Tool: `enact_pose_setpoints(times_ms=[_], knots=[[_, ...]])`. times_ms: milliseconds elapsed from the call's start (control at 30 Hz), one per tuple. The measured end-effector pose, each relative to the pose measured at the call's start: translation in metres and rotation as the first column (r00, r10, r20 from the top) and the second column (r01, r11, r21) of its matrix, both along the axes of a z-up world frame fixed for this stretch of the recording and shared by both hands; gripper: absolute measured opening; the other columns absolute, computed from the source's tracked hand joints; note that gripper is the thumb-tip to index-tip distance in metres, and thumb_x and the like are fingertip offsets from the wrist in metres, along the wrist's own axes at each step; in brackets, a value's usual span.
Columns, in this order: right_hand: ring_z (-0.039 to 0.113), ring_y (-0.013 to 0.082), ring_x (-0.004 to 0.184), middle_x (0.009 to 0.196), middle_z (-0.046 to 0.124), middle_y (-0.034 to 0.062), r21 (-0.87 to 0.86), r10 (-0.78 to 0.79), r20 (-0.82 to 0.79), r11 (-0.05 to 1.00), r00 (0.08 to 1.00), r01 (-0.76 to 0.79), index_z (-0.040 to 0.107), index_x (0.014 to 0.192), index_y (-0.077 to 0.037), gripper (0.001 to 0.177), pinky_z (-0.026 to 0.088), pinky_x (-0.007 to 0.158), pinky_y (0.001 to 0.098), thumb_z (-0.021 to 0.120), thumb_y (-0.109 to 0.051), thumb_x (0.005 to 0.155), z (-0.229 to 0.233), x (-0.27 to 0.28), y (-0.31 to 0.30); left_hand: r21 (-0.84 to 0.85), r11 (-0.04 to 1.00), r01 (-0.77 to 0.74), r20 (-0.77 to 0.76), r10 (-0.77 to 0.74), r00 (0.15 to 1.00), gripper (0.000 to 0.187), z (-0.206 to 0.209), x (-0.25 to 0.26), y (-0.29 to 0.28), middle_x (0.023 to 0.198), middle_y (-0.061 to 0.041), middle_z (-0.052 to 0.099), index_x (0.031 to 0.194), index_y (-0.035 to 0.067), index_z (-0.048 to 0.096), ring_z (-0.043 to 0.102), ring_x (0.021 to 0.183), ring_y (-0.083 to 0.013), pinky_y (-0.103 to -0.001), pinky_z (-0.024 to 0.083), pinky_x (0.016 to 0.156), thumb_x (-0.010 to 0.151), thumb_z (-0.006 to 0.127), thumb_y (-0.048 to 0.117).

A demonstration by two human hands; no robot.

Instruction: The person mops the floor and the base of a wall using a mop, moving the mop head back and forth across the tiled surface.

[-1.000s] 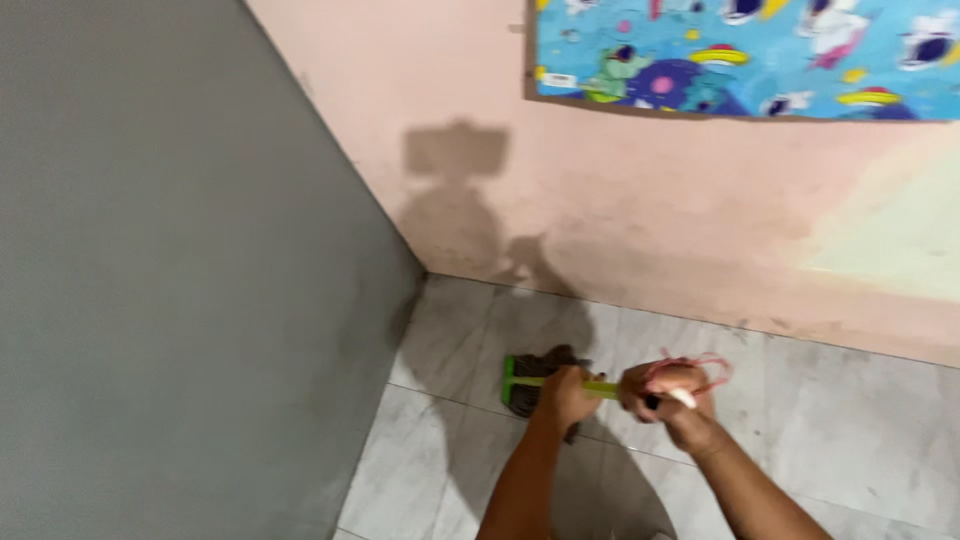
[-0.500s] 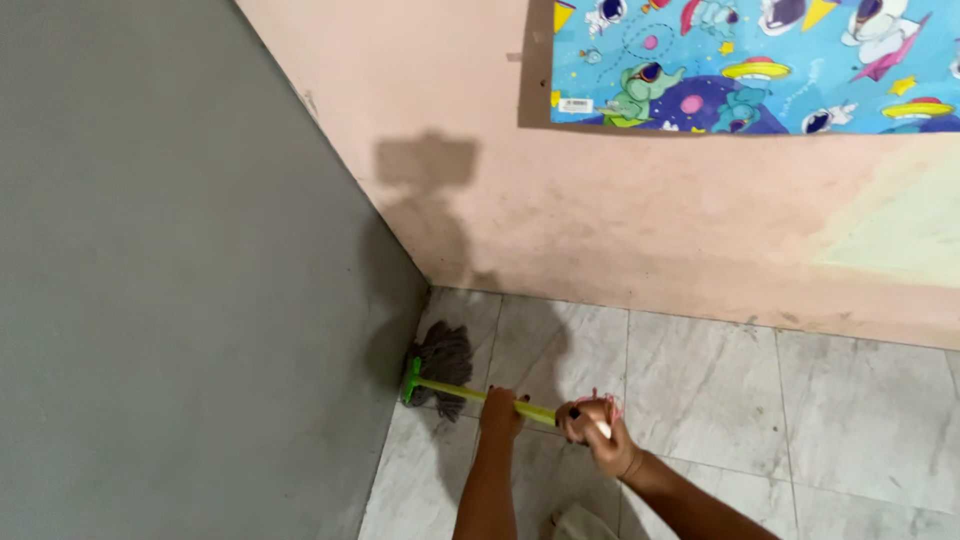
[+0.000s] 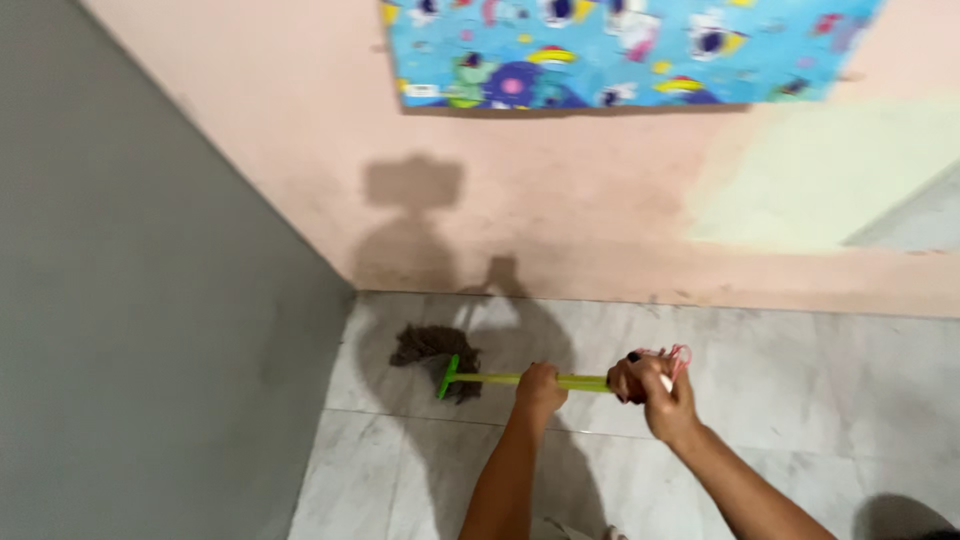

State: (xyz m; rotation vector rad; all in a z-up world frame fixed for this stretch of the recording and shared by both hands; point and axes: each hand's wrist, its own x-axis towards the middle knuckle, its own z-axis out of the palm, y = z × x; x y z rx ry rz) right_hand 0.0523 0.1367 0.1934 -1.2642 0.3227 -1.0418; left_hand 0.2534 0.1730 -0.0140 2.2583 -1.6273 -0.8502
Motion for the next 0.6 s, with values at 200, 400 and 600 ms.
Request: enact_pose_setpoints(times_ms=[200, 400, 600], knots=[[0.037, 0.016, 0.049, 0.052, 0.037, 0.0039, 0.056, -0.175, -0.231, 0.98, 0.957, 0.192, 0.036, 0.061, -0.007, 0.044, 0.035, 0.048, 0.0347, 0.04, -0.012, 0.105, 0.056, -0.109, -0.003, -0.19, 0.976, 0.103, -0.13, -0.129, 0.983, 0.02, 0.013, -0.133, -0.044, 0.101, -0.019, 0.072, 0.093, 0.008, 0.077, 0.066, 0.1, -0.0401, -0.048, 0.052, 0.09, 0.084, 0.068, 0.023], [0.042, 0.0134, 0.049, 0.052, 0.049, 0.0054, -0.087, -0.362, -0.445, 0.928, 0.819, 0.363, 0.046, 0.058, -0.004, 0.042, 0.038, 0.047, 0.0326, 0.047, -0.01, 0.1, 0.101, -0.171, 0.014, -0.107, 0.96, 0.259, -0.272, -0.279, 0.921, 0.024, 0.061, -0.237, -0.054, 0.098, -0.019, 0.073, 0.094, 0.01, 0.077, 0.069, 0.094, -0.0401, -0.048, 0.055, 0.083, 0.086, 0.066, 0.03], [0.051, 0.0117, 0.052, 0.056, 0.057, 0.004, -0.352, -0.439, -0.531, 0.892, 0.725, 0.282, 0.059, 0.066, -0.001, 0.025, 0.043, 0.05, 0.0304, 0.055, -0.007, 0.091, 0.09, -0.176, 0.033, -0.227, 0.905, 0.361, -0.385, -0.424, 0.82, 0.029, 0.076, -0.281, -0.045, 0.104, -0.016, 0.075, 0.103, 0.011, 0.074, 0.072, 0.098, -0.0347, -0.044, 0.056, 0.082, 0.09, 0.061, 0.034]])
